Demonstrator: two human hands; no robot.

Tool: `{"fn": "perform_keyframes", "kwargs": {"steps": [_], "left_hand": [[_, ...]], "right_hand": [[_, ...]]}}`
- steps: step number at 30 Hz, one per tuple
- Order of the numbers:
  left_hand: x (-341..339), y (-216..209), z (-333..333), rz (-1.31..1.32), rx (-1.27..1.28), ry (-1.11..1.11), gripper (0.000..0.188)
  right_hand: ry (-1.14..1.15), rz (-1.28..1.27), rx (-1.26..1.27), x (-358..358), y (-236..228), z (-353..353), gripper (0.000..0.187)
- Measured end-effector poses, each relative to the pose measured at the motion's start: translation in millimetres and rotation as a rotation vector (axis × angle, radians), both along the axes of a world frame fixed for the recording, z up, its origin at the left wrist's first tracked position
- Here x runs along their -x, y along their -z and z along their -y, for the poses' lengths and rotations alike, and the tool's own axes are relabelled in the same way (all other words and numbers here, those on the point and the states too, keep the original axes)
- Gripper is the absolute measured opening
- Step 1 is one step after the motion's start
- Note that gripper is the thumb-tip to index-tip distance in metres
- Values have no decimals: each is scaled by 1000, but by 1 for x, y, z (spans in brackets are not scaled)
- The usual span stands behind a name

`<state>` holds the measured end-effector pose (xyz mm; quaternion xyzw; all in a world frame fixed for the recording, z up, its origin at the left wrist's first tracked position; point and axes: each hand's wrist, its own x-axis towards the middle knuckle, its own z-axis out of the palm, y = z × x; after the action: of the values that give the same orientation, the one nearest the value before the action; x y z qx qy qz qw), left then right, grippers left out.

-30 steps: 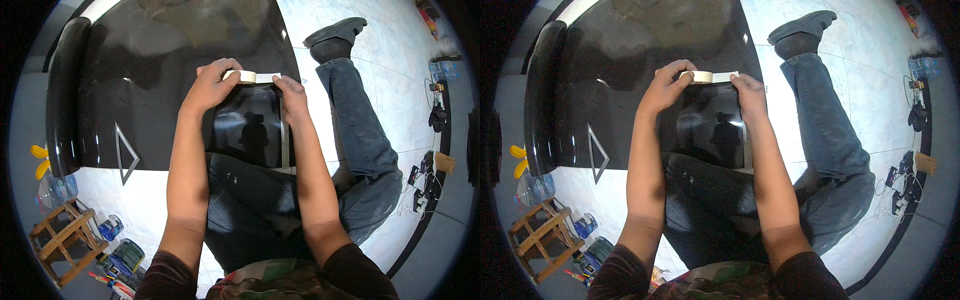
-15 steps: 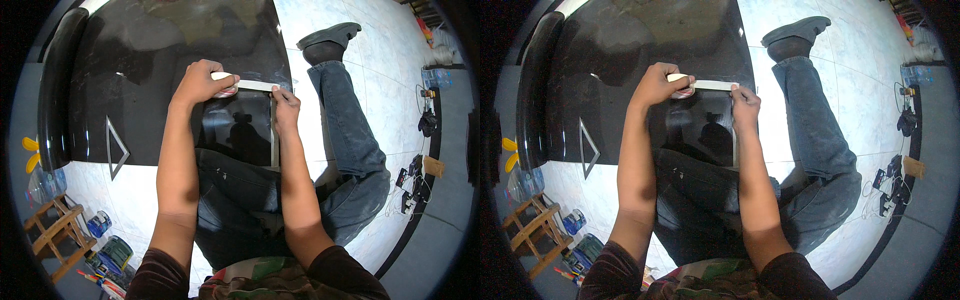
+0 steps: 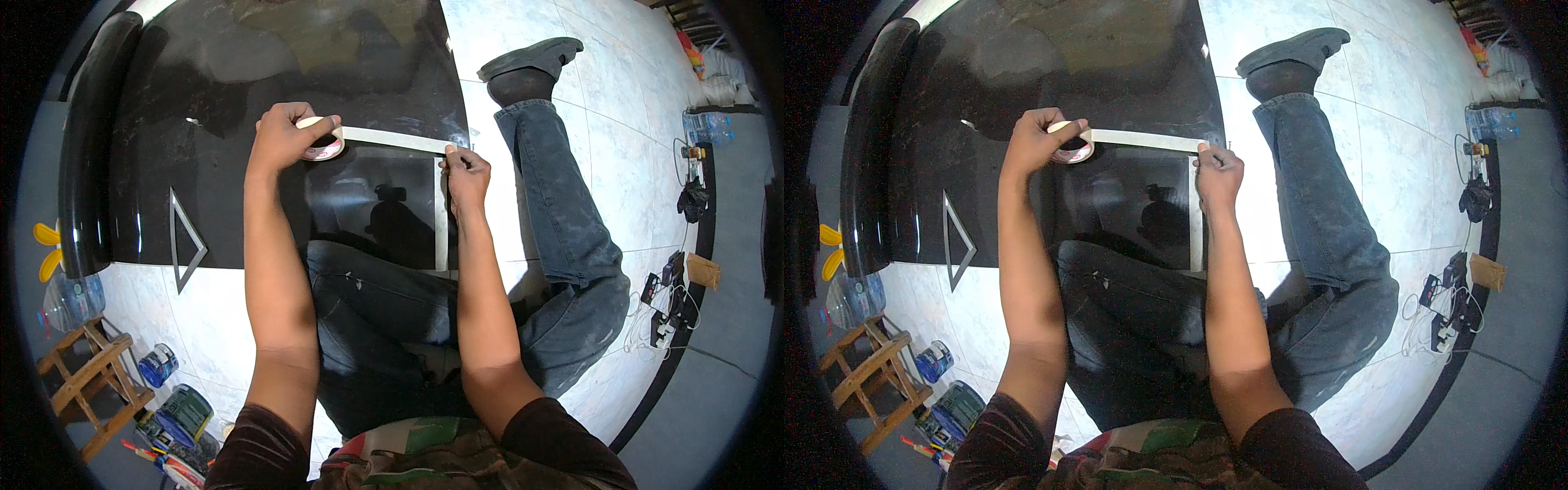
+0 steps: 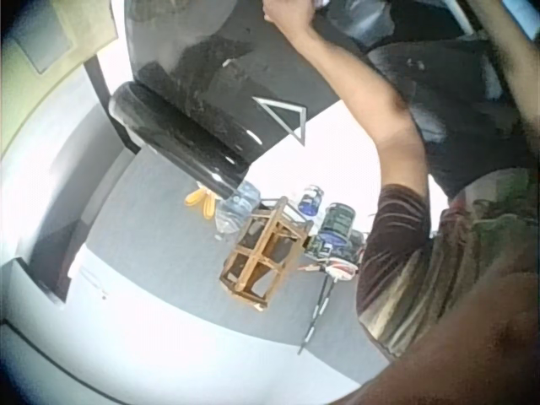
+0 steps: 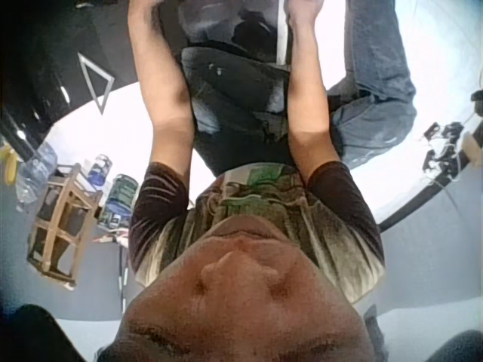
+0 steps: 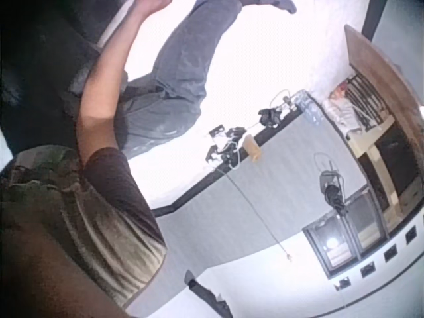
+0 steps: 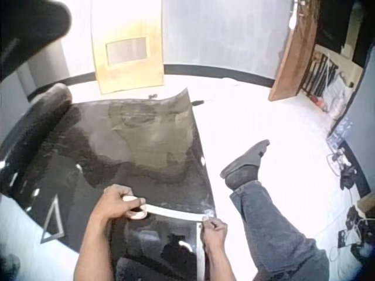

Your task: The person uses a metal triangle and a marker to draw a line on a black sheet on the floor, then applies a strip of masking tape along the marked area.

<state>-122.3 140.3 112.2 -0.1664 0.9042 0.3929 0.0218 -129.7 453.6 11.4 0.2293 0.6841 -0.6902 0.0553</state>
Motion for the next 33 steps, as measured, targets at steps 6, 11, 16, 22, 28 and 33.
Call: {"fn": "perform_keyframes", "kwargs": {"steps": [6,11,16,22,28,33], "left_hand": [[0,-3,-14,-78,-31,43,48],[1,-9,-19,-5,33,27,39],[-1,9,2,-45,102,-20,42],[-1,7,-1,-27,78,-17,45],[-1,7,-1,13,134,26,48],[0,6,0,22,139,38,48]], "right_hand": [[52,2,88,6,-3,-4,20],[38,-54,152,8,8,-8,17],[8,-84,220,9,4,-5,13],[-74,-74,98,6,10,-11,24],[-173,-104,121,4,10,-20,33],[-116,-94,107,4,8,-16,25]]}}
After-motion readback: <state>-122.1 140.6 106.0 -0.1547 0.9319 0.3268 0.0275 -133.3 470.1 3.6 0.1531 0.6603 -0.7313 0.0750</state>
